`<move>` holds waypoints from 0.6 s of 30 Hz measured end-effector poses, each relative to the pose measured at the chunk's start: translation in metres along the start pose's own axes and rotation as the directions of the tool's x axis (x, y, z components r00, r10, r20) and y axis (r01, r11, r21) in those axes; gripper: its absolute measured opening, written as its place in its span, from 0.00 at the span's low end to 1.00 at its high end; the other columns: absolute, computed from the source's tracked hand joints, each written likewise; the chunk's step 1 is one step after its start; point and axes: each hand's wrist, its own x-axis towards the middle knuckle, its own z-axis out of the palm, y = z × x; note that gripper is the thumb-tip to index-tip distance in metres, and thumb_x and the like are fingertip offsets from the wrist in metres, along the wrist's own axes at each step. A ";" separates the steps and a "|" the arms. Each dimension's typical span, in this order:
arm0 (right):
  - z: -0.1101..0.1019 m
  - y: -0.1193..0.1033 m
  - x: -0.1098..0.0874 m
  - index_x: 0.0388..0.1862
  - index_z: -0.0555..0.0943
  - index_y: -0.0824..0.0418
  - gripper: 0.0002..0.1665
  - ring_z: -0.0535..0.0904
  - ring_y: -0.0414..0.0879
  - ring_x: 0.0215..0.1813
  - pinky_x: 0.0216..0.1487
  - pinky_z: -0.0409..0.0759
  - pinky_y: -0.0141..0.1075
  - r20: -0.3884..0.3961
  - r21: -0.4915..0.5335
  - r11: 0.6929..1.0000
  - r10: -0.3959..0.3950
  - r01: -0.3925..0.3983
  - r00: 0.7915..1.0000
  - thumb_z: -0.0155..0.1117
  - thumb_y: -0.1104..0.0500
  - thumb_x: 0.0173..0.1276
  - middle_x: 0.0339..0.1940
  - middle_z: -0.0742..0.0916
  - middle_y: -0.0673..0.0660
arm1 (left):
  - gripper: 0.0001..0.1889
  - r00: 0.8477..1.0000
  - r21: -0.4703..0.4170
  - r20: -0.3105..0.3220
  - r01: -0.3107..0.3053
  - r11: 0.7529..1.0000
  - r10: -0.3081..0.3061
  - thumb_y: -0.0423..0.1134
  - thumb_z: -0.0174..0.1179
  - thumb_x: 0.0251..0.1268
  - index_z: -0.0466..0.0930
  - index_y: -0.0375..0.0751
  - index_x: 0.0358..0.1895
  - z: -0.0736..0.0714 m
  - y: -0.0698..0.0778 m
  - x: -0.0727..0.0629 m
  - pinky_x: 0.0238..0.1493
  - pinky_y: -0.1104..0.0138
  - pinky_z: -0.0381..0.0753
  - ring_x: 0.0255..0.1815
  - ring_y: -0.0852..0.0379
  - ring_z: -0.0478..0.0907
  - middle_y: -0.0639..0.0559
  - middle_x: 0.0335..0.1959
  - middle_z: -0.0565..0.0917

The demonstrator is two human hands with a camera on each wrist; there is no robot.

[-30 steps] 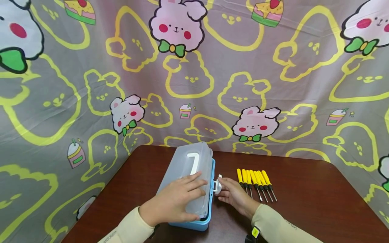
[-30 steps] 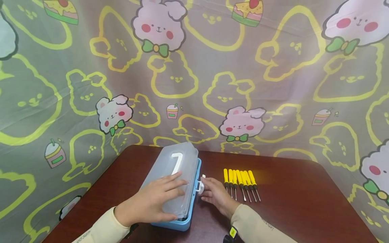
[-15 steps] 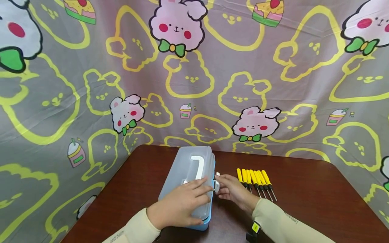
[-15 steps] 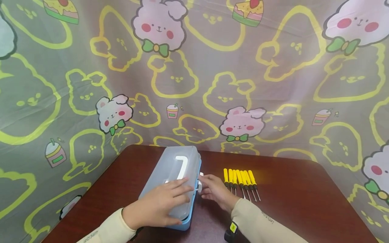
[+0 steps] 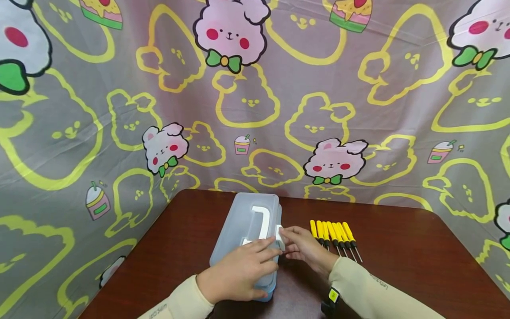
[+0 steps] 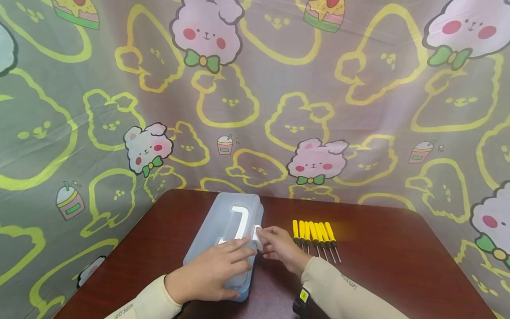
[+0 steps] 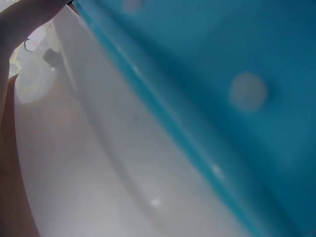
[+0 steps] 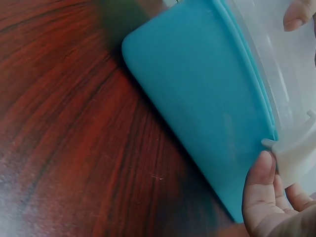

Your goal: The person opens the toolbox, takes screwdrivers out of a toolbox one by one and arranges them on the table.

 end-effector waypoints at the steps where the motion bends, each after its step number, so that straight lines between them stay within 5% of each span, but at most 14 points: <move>1: 0.000 0.000 0.000 0.58 0.69 0.69 0.38 0.82 0.47 0.32 0.39 0.83 0.42 -0.003 -0.006 1.000 0.002 -0.002 1.000 0.61 0.38 0.68 0.39 0.82 0.61 | 0.28 1.000 0.001 0.006 0.001 1.000 -0.001 0.63 0.73 0.44 0.80 0.52 0.46 0.000 0.000 0.000 0.69 0.58 0.60 0.72 0.45 0.61 0.53 0.63 0.74; 18: -0.001 0.013 0.006 0.53 0.72 0.69 0.32 0.81 0.48 0.29 0.36 0.83 0.43 -0.024 -0.012 1.000 0.022 -0.022 0.999 0.66 0.43 0.66 0.34 0.81 0.59 | 0.28 0.999 -0.025 0.050 0.011 1.000 -0.010 0.62 0.74 0.44 0.79 0.52 0.47 0.001 0.001 0.002 0.69 0.58 0.60 0.74 0.45 0.56 0.53 0.65 0.72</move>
